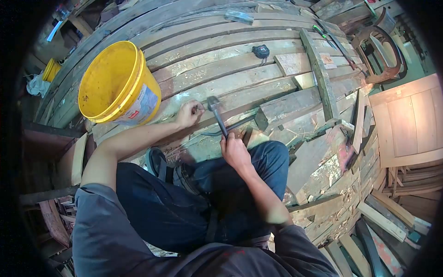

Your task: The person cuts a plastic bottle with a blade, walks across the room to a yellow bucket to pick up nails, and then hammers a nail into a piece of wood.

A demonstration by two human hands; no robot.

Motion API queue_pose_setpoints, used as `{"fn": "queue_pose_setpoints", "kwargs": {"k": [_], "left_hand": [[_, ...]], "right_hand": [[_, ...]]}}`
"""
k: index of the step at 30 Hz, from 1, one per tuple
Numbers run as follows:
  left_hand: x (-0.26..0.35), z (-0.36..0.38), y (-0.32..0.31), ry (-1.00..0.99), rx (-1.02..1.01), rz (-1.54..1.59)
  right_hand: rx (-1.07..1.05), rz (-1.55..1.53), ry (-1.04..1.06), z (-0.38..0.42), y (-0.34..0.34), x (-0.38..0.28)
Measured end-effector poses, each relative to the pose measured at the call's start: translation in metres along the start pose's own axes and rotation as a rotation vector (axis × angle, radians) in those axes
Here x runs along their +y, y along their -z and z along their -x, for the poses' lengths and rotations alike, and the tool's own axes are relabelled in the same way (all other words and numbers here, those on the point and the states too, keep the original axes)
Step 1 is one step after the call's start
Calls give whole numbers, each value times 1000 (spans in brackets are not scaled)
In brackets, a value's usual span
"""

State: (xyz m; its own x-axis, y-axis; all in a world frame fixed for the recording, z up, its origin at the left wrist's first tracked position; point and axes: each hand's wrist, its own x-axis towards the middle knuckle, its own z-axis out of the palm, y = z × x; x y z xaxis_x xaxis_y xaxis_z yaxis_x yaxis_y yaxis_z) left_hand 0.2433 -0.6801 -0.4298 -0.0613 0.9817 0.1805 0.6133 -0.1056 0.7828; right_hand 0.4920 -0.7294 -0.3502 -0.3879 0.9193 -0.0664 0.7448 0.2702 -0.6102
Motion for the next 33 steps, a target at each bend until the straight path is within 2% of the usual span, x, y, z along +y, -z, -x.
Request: {"fn": "queue_pose_setpoints", "kwargs": {"k": [5,8,11,14,15,19,25,28,31,33], "left_hand": [[3,3,1,18,15,47],[7,-2,2,12,9,49],[1,-1,2,-9,24,71],[0,0,-1,-8,24,74],[1,1,-1,9,12,53],[-2,-2,0,-11,20,50],[-2,-4,-2,1,-5,35],[-2,3,-2,26,-1,61],[-1,0,-3,16,19,87],[-2,-2,-1,-16,12,106]], "right_hand": [[37,-93,-17,2,5,-9],[-13,23,68,0,-1,12],[26,-90,0,5,11,-9],[20,42,-32,4,5,-9],[39,127,50,3,6,-6],[2,-41,-23,2,14,-11],[-5,-18,25,-1,4,5],[19,-49,-61,5,6,-6],[-49,43,-9,1,5,5],[-8,-13,-5,1,7,2]]}}
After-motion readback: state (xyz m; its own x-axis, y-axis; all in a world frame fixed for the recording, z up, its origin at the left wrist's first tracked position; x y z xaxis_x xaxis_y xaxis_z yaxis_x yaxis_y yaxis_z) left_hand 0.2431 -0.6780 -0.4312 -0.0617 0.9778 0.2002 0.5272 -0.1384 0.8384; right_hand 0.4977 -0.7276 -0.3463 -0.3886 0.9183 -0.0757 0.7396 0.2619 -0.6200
